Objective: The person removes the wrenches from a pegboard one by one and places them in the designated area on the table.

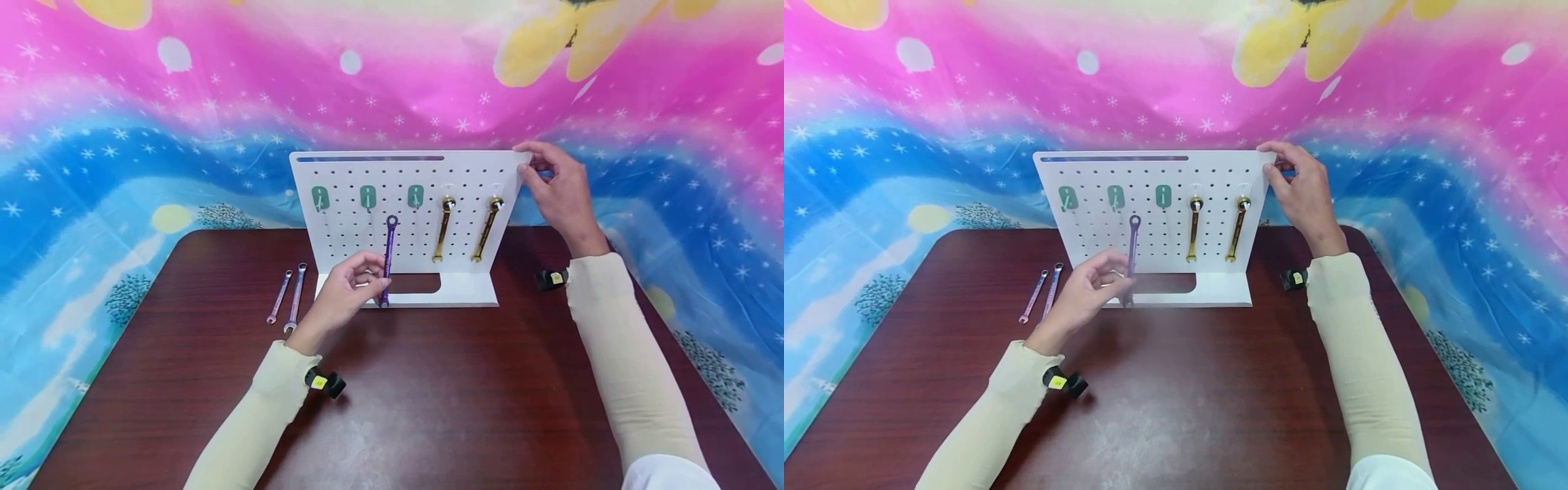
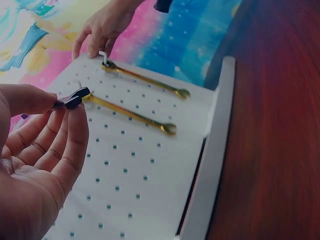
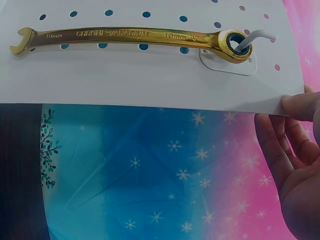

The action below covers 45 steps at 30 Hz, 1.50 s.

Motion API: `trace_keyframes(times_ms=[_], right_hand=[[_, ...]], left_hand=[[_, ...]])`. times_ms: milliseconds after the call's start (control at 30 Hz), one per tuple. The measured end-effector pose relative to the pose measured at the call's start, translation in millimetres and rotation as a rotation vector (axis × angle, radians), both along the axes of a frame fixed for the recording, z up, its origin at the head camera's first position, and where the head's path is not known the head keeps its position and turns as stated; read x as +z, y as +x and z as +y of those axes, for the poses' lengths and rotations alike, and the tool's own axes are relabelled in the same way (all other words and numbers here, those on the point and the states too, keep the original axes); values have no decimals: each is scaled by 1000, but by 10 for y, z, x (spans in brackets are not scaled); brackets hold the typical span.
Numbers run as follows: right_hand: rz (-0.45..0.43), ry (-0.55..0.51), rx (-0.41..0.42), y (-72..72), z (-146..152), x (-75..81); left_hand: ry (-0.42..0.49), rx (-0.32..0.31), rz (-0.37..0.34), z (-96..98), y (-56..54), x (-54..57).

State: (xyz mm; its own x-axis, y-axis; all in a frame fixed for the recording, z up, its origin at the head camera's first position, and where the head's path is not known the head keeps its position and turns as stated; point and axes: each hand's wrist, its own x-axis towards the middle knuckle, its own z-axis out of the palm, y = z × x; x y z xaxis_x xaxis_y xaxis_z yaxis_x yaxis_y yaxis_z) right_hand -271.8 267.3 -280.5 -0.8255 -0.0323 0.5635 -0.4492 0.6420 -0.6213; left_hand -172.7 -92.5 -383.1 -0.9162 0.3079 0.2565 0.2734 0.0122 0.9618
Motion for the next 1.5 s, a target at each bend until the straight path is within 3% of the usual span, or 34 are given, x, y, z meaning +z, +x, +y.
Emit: trace_keyframes(times_ms=[267, 633, 867, 1133, 1500], right_hand=[[11, 3, 5, -13, 11, -10], [20, -13, 20, -18, 16, -11], [15, -14, 20, -10, 18, -15], [8, -11, 24, -7, 14, -9], [4, -12, 29, -3, 11, -20]], left_hand=[[-42, 46, -23, -316, 82, -116], [-102, 133, -12, -777, 197, -169], [-101, 201, 1, -1085, 198, -244], [-170, 299, -21, -1383, 216, -274], [-254, 371, -36, -1659, 97, -378]])
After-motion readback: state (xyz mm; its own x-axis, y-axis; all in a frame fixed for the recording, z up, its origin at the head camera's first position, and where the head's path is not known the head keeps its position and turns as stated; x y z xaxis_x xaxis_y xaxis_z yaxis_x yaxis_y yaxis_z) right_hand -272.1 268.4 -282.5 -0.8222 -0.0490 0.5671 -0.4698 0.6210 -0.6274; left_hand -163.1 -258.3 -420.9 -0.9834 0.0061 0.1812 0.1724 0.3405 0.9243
